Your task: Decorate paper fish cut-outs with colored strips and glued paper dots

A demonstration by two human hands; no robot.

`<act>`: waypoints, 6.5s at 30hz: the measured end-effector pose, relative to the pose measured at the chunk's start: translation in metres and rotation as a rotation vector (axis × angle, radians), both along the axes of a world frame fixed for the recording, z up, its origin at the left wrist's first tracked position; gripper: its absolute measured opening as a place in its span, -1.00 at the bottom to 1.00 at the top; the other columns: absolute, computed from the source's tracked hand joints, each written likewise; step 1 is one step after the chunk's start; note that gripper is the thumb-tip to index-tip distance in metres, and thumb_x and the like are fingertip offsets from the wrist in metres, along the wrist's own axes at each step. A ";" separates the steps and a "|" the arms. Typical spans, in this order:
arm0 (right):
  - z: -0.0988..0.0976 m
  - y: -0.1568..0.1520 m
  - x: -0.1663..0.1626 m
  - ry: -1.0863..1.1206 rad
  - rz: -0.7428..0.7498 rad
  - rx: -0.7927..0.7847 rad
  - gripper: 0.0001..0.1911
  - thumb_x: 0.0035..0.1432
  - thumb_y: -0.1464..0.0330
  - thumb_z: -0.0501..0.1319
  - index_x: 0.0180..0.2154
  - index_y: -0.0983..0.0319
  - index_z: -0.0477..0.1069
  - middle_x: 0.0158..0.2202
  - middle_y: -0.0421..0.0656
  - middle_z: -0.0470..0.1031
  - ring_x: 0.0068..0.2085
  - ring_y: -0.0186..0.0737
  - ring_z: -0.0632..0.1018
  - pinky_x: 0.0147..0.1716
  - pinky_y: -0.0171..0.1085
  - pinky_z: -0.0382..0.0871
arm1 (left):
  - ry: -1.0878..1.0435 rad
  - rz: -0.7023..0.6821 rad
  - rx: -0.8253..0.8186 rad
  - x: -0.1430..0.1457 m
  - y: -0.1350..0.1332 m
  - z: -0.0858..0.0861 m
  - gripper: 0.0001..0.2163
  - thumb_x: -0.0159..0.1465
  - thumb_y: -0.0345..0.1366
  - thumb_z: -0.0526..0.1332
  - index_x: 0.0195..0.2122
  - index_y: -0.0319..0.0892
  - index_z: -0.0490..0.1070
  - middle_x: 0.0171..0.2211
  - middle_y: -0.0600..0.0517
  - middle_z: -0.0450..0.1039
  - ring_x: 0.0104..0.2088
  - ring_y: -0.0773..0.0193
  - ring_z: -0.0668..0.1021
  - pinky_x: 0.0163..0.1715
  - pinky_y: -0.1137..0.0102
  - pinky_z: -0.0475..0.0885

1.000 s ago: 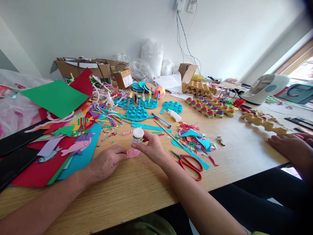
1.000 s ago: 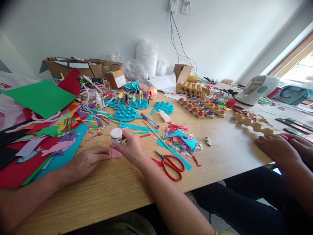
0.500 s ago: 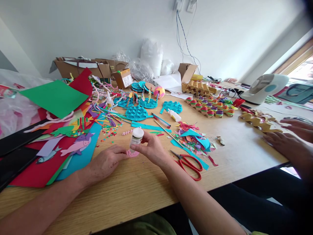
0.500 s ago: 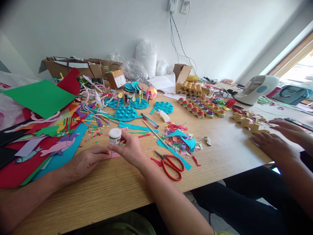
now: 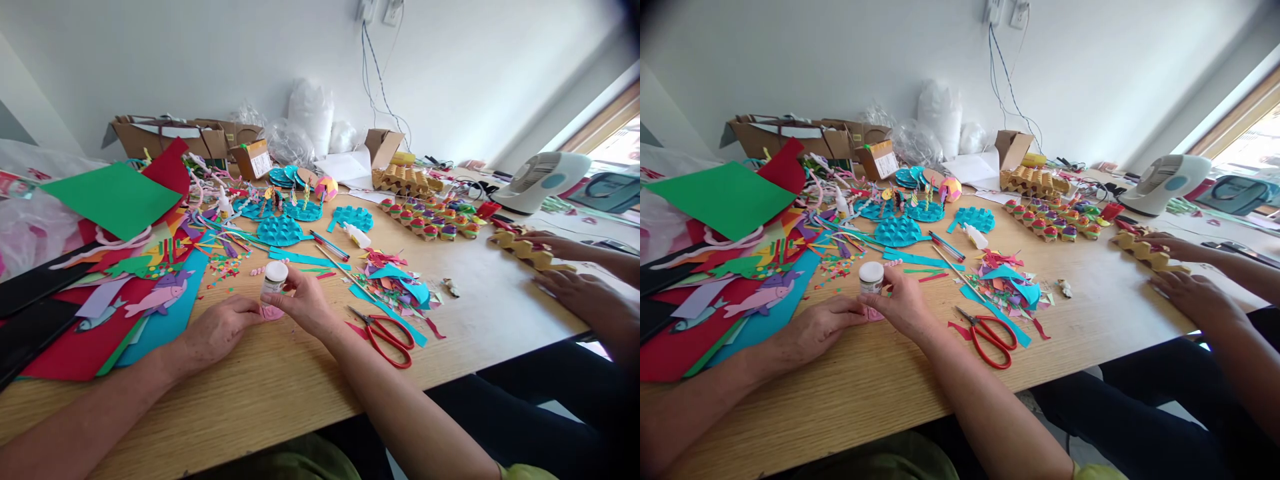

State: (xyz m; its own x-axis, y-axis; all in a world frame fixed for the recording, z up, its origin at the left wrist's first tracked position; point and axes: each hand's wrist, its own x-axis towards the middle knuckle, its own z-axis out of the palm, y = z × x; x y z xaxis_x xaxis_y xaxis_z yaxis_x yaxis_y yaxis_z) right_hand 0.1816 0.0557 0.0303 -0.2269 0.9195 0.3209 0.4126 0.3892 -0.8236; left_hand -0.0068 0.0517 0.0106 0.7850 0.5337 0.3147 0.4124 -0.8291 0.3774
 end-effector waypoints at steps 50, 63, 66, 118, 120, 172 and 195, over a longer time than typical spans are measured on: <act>0.006 -0.002 -0.003 -0.020 0.012 0.018 -0.79 -0.10 0.37 0.31 -0.34 0.26 0.40 -0.43 -0.25 0.42 -0.39 -0.33 0.39 -0.39 -0.37 0.23 | 0.011 0.028 0.016 -0.001 0.001 -0.004 -0.65 0.23 -0.50 -0.03 -0.08 -0.03 0.38 -0.13 0.07 0.42 -0.10 0.28 0.43 -0.09 0.34 0.37; 0.011 -0.003 0.003 -0.105 -0.054 0.032 -0.82 -0.07 0.33 0.28 -0.37 0.25 0.38 -0.39 -0.22 0.44 -0.36 -0.30 0.40 -0.39 -0.35 0.21 | 0.035 0.027 0.045 -0.002 0.002 -0.004 -0.63 0.21 -0.54 -0.04 -0.07 -0.06 0.37 -0.16 0.03 0.42 -0.15 0.27 0.45 -0.15 0.37 0.39; 0.011 -0.003 0.005 -0.100 -0.042 0.040 -0.82 -0.06 0.32 0.27 -0.38 0.25 0.38 -0.40 -0.22 0.43 -0.37 -0.31 0.40 -0.40 -0.36 0.21 | 0.045 0.027 0.057 -0.002 0.001 -0.004 -0.62 0.20 -0.55 -0.05 -0.06 -0.08 0.37 -0.17 0.02 0.43 -0.16 0.26 0.45 -0.17 0.36 0.40; 0.012 -0.014 0.001 -0.011 0.091 -0.004 -0.81 -0.09 0.33 0.29 -0.39 0.27 0.37 -0.44 -0.26 0.41 -0.39 -0.34 0.41 -0.41 -0.41 0.21 | 0.019 0.029 0.016 -0.002 0.003 -0.004 -0.63 0.16 -0.56 -0.04 -0.13 -0.11 0.42 -0.15 0.00 0.44 -0.13 0.21 0.45 -0.13 0.31 0.40; 0.013 -0.014 0.003 -0.029 0.087 -0.014 -0.82 -0.08 0.33 0.29 -0.40 0.27 0.37 -0.45 -0.26 0.41 -0.40 -0.34 0.40 -0.42 -0.41 0.21 | 0.020 0.025 0.019 -0.002 0.003 -0.004 -0.63 0.16 -0.56 -0.04 -0.12 -0.10 0.41 -0.14 0.01 0.43 -0.12 0.23 0.45 -0.12 0.32 0.39; 0.003 -0.001 -0.003 -0.022 0.057 0.010 -0.77 -0.07 0.36 0.29 -0.30 0.26 0.40 -0.42 -0.23 0.44 -0.39 -0.32 0.41 -0.39 -0.37 0.26 | -0.009 0.026 -0.015 0.000 0.000 -0.001 -0.61 0.22 -0.52 -0.05 -0.01 0.00 0.33 -0.08 0.06 0.40 -0.07 0.26 0.43 -0.07 0.34 0.36; 0.012 -0.007 0.019 -0.044 0.017 0.031 -0.77 -0.07 0.37 0.27 -0.27 0.22 0.43 -0.37 -0.24 0.45 -0.36 -0.32 0.40 -0.34 -0.36 0.24 | 0.021 0.035 0.026 -0.001 0.000 0.000 -0.65 0.22 -0.50 -0.04 -0.07 -0.03 0.37 -0.16 0.05 0.44 -0.16 0.26 0.46 -0.17 0.35 0.41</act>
